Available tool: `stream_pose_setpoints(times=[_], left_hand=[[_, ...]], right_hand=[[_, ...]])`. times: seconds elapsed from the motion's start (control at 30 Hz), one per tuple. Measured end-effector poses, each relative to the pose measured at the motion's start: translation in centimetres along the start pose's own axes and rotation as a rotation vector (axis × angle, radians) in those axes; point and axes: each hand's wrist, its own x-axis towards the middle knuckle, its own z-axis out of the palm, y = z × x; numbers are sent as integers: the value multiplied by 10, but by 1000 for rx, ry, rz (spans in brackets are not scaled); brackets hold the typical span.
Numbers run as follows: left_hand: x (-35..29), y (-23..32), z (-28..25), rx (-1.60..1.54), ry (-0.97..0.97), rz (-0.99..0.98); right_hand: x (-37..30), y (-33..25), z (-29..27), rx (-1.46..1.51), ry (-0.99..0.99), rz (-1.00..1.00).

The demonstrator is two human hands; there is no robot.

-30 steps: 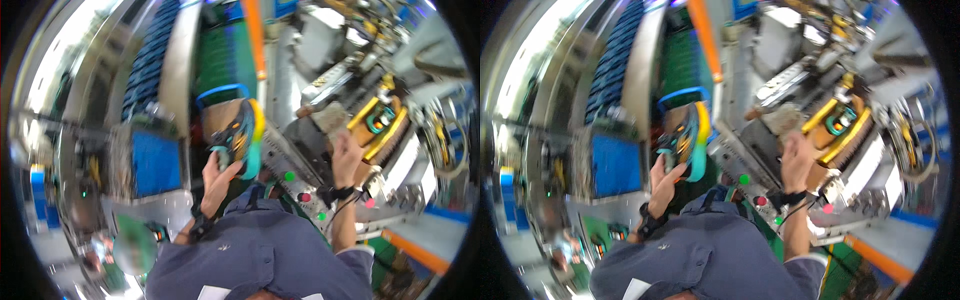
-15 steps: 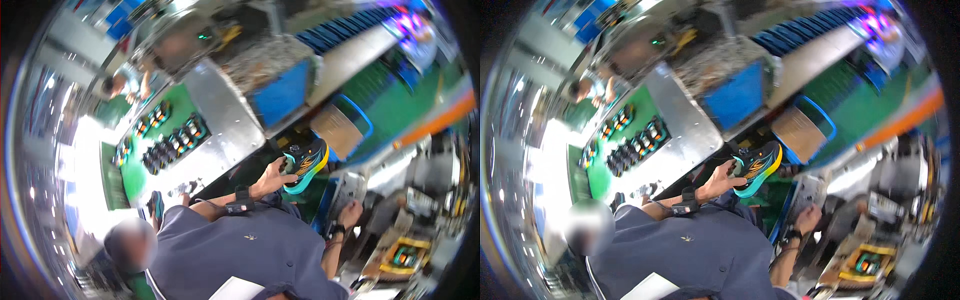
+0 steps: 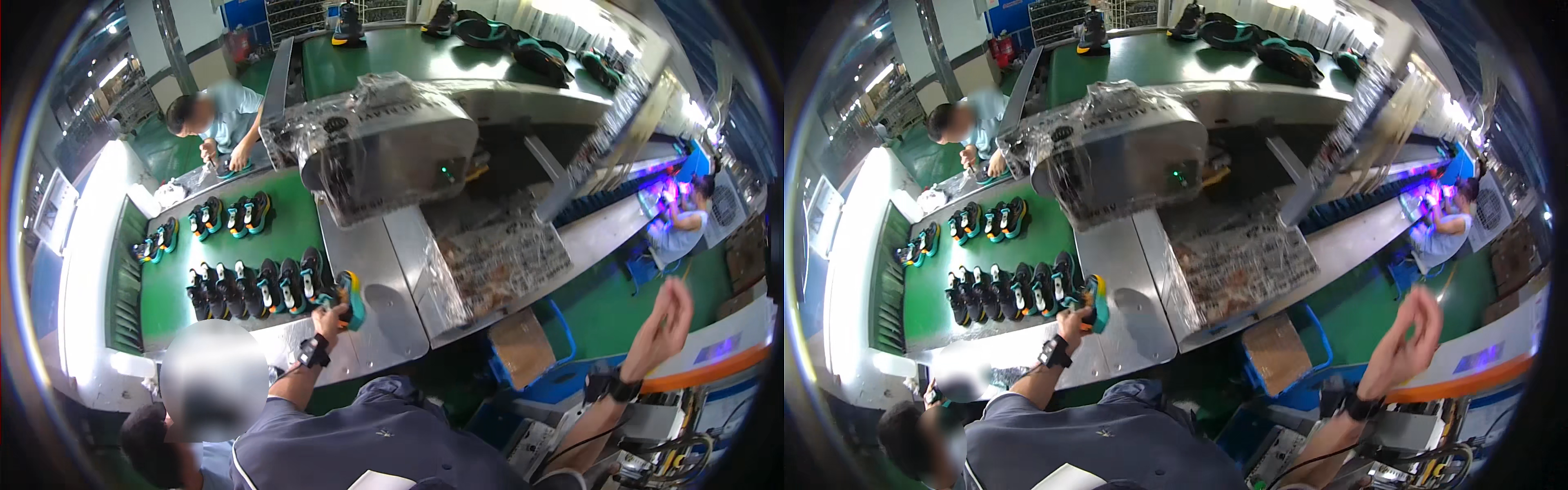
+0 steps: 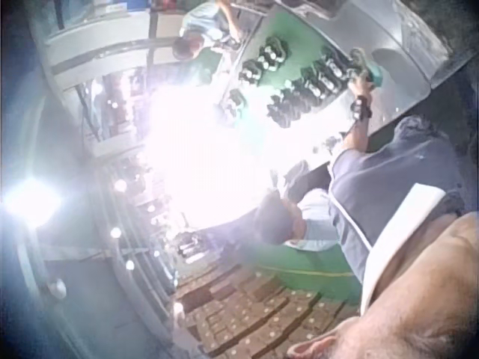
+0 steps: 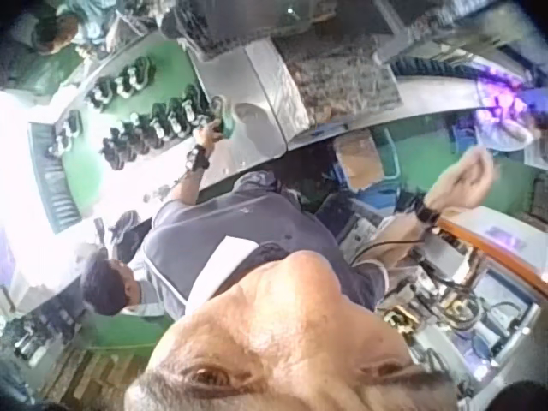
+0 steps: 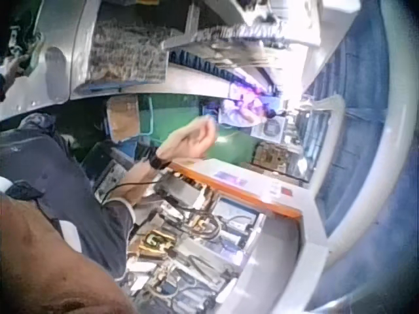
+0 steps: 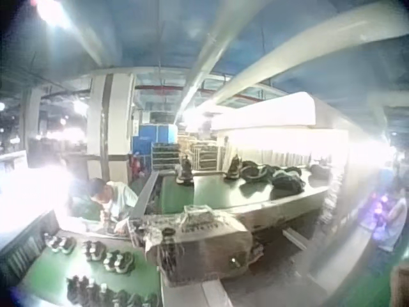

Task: The person picks up shoes from a conveyor belt, places them into a press machine, operates the machine via a control panel, and places the finished shoes back onto the belt.

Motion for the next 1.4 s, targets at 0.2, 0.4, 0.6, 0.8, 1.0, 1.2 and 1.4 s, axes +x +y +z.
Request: stream_pose_setpoints(times=[0.2,0.4,0.6,0.8,1.0,1.2,1.4], left_hand=[[167,82,-17,-146,305,-21],[353,131,-66,141,351,132],[461,158,-109,510,560,465],[427,126,-91,594,382,565],[229,59,-35,391,-170,528],[19,84,71,388,-870,427],[-72,183,158,362,-1247,690]], right_hand=[[134,-67,224,-134,-388,-469],[243,28,440,-694,-633,-804],[326,138,531,-813,-930,-783],[344,156,557,-766,-904,-874],[291,82,541,-691,-858,-960],[262,-42,410,-484,-503,-878],[194,-91,226,151,-237,-328]])
